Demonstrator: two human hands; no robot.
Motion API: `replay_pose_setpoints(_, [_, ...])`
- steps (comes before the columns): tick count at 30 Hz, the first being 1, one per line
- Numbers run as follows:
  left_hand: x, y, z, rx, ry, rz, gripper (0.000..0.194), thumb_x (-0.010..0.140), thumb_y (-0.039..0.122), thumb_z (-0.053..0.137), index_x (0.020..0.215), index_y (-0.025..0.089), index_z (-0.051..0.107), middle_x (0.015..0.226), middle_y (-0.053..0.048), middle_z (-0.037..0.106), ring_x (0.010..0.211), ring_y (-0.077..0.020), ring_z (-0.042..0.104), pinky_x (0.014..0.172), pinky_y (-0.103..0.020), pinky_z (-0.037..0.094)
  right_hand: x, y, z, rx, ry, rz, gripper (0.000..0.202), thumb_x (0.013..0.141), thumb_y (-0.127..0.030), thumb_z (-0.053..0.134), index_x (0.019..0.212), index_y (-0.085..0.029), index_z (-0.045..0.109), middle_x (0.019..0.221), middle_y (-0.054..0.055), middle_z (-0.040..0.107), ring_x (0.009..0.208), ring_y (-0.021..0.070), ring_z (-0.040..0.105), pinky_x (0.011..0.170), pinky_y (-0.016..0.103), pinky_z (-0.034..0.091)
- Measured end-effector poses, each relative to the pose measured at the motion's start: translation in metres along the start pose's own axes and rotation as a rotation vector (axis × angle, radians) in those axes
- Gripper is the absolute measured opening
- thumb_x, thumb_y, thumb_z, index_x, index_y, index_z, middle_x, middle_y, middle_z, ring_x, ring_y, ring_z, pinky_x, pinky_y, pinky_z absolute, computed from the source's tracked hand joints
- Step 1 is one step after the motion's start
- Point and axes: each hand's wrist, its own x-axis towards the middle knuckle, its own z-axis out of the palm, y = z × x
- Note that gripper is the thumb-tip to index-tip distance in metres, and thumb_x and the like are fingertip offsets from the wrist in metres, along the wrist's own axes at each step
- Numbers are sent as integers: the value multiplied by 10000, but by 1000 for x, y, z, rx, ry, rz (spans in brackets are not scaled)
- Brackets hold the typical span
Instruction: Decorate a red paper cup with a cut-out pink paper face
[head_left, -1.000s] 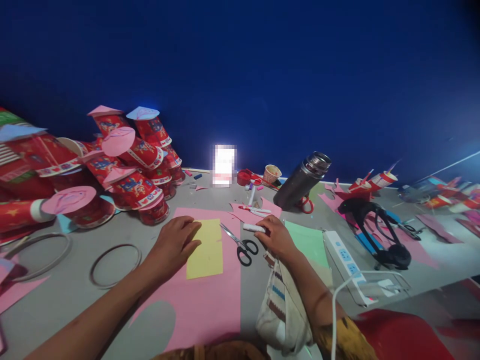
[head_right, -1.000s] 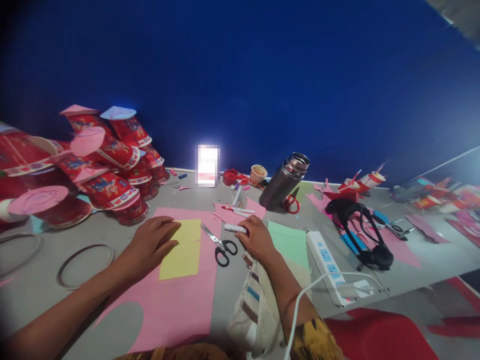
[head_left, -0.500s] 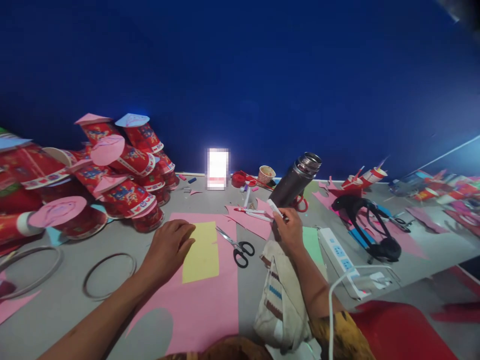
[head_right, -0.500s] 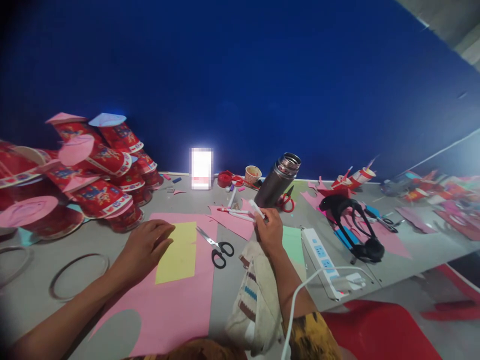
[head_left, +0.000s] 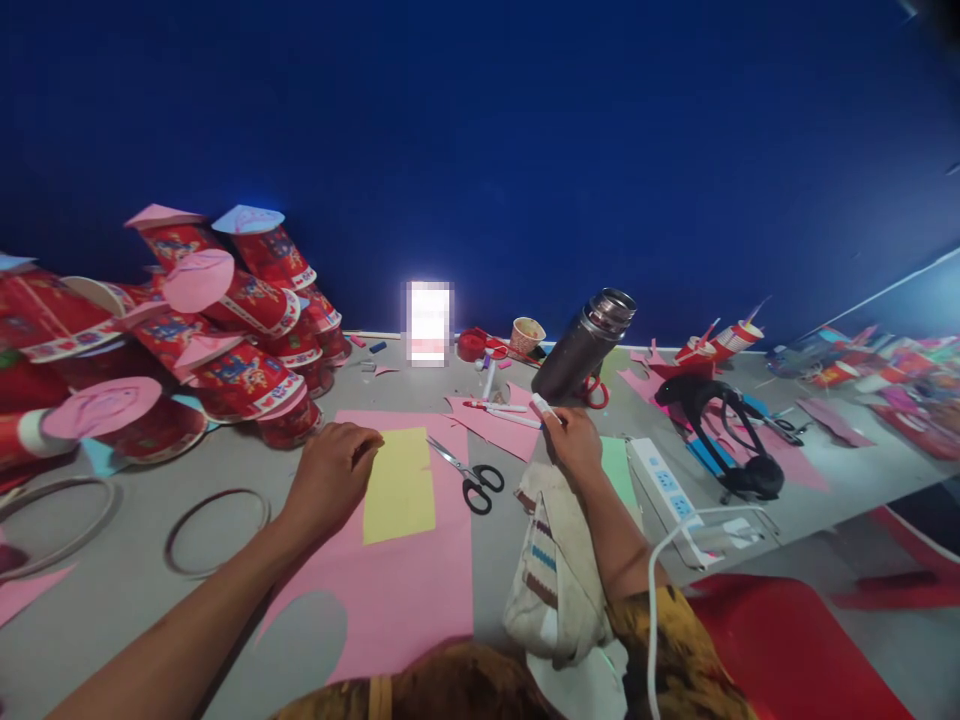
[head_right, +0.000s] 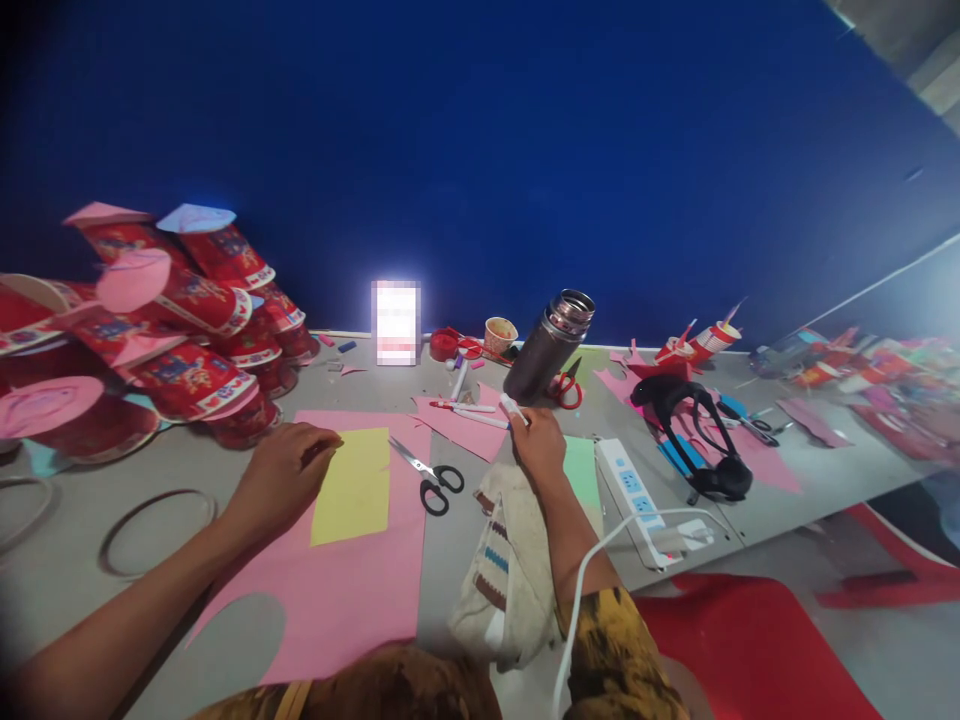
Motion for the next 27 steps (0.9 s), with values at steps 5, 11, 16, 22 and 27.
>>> replay_pose_setpoints(5, [2,-1,0,15,13,-2,253,903,292,520,1016,179,717,1036,-130,761,985,-321,650,904,-467,492,-3,-5,-4,-89,-24,-24,307,996,-388,587,1053,-169,794,1015,122,713,988,265,634,846,328,452])
replay_pose_setpoints(11, [-2,8,-8,47,-33,53,245,930,292,502,978,206,727,1048,-131,726,990,-328,608,872,-479,489,-9,-33,-12,-135,-83,-233,314,963,-324,663,1221,-166,745,1243,147,659,1173,285,587,1038,355,445])
replay_pose_setpoints(16, [-11,10,-10,39,-44,109,253,955,296,503,1041,213,725,1106,-122,709,1050,-311,617,918,-480,496,3,-58,-13,-301,-265,-417,282,977,-287,672,1225,-171,742,1272,162,640,1152,287,591,1018,358,470])
replay_pose_setpoints(22, [-17,3,-7,19,-11,132,301,975,318,498,1146,214,723,1179,-140,701,1110,-329,624,960,-504,510,34,-82,-3,-373,-300,-415,203,1014,-292,633,1143,-188,751,1179,141,669,1139,268,600,925,323,489])
replay_pose_setpoints(27, [-18,0,-6,12,-14,138,317,985,320,494,1167,203,725,1204,-145,690,1123,-336,623,965,-500,507,23,-92,-16,-386,-286,-381,290,1039,-372,604,1231,-179,705,1236,139,668,1154,261,610,890,308,489])
